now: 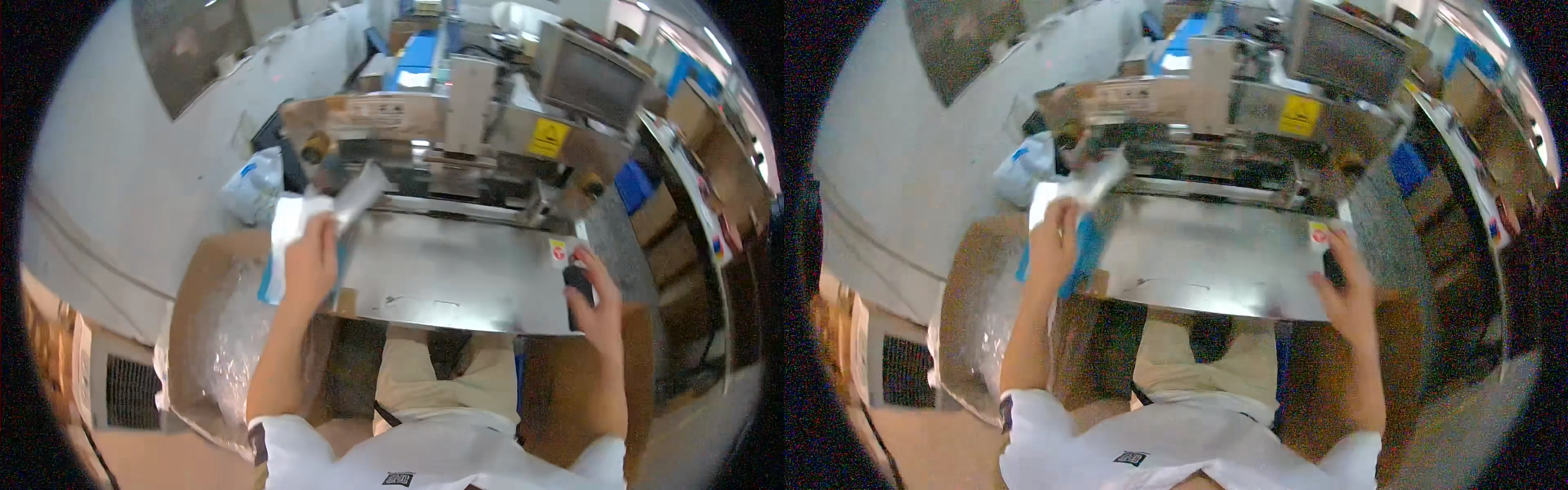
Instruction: Packaging stacks of paper into plastic bags using a heat sealer and placing them into a cardboard box.
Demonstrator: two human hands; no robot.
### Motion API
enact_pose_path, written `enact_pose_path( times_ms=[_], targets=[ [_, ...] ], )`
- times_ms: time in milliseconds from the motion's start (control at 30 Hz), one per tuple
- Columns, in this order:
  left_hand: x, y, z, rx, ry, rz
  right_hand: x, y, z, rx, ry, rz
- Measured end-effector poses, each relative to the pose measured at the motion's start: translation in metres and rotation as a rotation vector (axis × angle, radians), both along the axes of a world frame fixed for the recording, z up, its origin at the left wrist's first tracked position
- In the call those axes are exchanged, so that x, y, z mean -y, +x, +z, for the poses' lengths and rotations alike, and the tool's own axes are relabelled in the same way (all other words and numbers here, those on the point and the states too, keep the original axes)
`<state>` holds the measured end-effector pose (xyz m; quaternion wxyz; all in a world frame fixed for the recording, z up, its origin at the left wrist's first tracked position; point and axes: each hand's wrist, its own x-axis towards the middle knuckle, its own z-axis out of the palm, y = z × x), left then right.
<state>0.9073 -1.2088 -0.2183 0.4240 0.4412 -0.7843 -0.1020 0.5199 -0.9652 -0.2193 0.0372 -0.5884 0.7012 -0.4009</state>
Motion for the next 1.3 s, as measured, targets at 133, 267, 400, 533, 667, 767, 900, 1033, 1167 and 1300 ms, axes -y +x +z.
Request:
enact_pose_path(
  times_ms=[133, 267, 400, 533, 667, 767, 900, 1033, 1167, 1300],
  targets=[
    [-0.069, -0.044, 0.006, -0.012, 0.172, -0.433, 0.077, 0.078, 0.021, 0.011, -0.337, 0.242],
    [-0.097, -0.063, -0.012, -0.123, 0.398, -0.548, 0.088, 0.072, -0.007, 0.253, 0.189, 0.444],
    [-0.1, -0.065, -0.049, -0.3, 0.878, -0.408, 0.087, 0.078, -0.035, 0.067, -0.088, 0.33],
    [-0.105, -0.073, -0.101, -0.208, 0.764, -0.234, 0.085, 0.08, -0.041, -0.024, -0.265, 0.372],
    [-0.102, -0.098, -0.047, 0.094, -0.019, -0.543, 0.075, 0.077, -0.061, -0.247, -0.064, 0.484],
    [-0.08, -0.105, -0.042, 0.401, 0.3, -0.728, 0.075, 0.071, -0.072, -0.267, -0.023, 0.516],
    [-0.061, -0.104, -0.06, 0.511, 0.434, -0.777, 0.074, 0.059, -0.072, -0.153, 0.134, 0.568],
    [-0.055, -0.088, -0.04, 0.566, 0.58, -0.73, 0.06, 0.042, -0.062, -0.094, 0.329, 0.617],
    [-0.016, -0.076, -0.047, 0.531, 0.634, -0.771, 0.074, 0.024, -0.048, -0.035, 0.371, 0.731],
    [0.039, -0.097, -0.061, 0.558, 0.691, -0.806, 0.126, -0.001, -0.088, 0.004, 0.235, 0.695]
  ],
)
